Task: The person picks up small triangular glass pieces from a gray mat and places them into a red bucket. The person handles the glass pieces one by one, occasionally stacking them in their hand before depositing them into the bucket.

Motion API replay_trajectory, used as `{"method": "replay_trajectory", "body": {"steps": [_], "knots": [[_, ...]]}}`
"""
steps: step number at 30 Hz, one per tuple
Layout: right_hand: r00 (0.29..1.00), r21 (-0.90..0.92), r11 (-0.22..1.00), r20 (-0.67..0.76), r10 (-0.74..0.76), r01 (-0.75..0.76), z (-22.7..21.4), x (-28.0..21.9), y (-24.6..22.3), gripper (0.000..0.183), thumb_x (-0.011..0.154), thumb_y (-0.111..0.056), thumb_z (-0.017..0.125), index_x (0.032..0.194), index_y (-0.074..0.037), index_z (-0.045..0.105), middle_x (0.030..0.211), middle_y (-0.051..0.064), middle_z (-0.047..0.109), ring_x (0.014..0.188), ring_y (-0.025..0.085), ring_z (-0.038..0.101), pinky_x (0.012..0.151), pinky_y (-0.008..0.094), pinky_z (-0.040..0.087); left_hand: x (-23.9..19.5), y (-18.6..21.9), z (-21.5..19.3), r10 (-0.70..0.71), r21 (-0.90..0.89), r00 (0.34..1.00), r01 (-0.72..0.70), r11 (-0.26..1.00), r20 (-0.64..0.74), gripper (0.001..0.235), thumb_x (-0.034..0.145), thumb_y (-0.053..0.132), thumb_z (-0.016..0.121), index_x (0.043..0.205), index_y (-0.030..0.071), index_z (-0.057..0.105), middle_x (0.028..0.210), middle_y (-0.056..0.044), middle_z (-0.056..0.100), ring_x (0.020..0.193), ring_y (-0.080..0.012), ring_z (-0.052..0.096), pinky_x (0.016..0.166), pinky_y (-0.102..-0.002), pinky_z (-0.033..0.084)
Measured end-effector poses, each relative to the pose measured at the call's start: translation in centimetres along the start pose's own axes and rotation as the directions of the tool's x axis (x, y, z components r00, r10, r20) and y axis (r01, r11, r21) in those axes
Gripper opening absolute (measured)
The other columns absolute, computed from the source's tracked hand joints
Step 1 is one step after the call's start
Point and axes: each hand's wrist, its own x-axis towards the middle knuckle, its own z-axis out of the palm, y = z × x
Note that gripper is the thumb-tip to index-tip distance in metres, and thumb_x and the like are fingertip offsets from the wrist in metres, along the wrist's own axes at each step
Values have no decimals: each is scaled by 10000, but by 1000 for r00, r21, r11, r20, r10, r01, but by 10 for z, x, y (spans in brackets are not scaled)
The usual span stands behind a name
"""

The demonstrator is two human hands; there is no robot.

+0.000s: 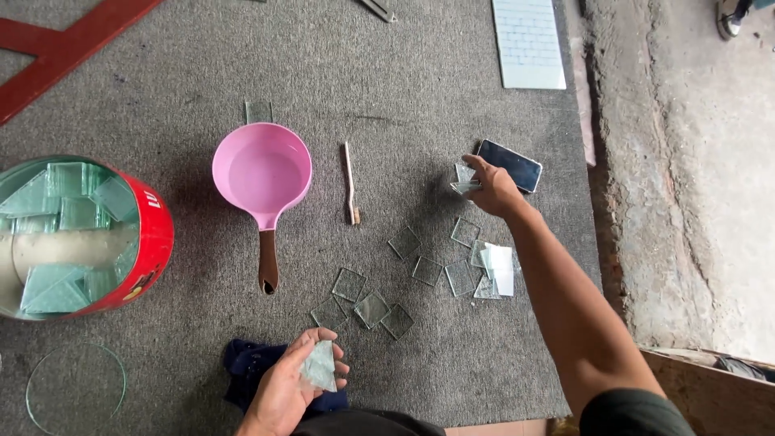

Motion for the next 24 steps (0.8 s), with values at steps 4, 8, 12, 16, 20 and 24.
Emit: {"method": "replay_trajectory", "body": {"steps": [4, 8, 12, 16, 20, 24], "knots": [[998, -133, 990, 62, -31, 39, -3, 31, 15, 786, 760, -158, 1000, 1469, -212, 665, 1242, 83, 813, 1119, 261, 779, 933, 419, 599, 6, -5, -6, -18, -73, 998, 13, 997, -61, 545, 1197, 414, 362, 1378, -7, 657, 1039, -327, 653, 1012, -506, 718, 902, -647, 614], [983, -232, 956, 11, -183, 180, 11, 47, 56, 904, 655, -465, 1065, 1441, -164, 734, 1635, 84, 641, 1530, 309, 563, 1202, 413, 451, 23, -15, -30, -39, -340, 999, 42, 940, 16, 527, 1154, 528, 472, 1269, 68, 701, 1058, -245, 719, 1113, -513, 738, 1032, -680, 561], [971, -406, 896, -74, -229, 181, -2, 20, 28, 686, 799, -495, 1016, 1287, -133, 699, 1183, 120, 756, 991, 362, 716, 784, 500, 559, 10, -1, -18, -5, -342, 995, 40, 939, 104, 498, 1161, 428, 451, 1357, 43, 700, 1214, -269, 749, 1102, -431, 742, 917, -595, 624], [977, -472, 866, -47, -210, 164, 3, 6, 42, 579, 907, -460, 869, 1401, -175, 776, 1088, 134, 864, 984, 453, 801, 759, 561, 601, 14, -1, -15, 11, -350, 989, 43, 936, 150, 461, 1119, 225, 472, 1530, 88, 629, 1205, -249, 725, 1169, -438, 720, 977, -624, 619], [932, -421, 883, -189, -310, 209, 10, -49, -13, 501, 966, -517, 920, 1283, -141, 823, 1052, 117, 864, 797, 381, 812, 651, 509, 621, 13, 6, -7, -9, -392, 993, 55, 919, 118, 395, 1115, 195, 531, 1438, 24, 682, 957, -227, 685, 1099, -425, 721, 923, -609, 633], [999, 455, 890, -15, -34, 37, 41, -153, -144, 350, 992, -152, 869, 1270, 18, 743, 1056, 222, 777, 840, 329, 738, 714, 401, 627, 17, 2, -15, -30, -351, 994, 64, 934, 103, 459, 1193, 394, 436, 1371, 70, 708, 1021, -224, 726, 1181, -422, 760, 1004, -642, 645]]}}
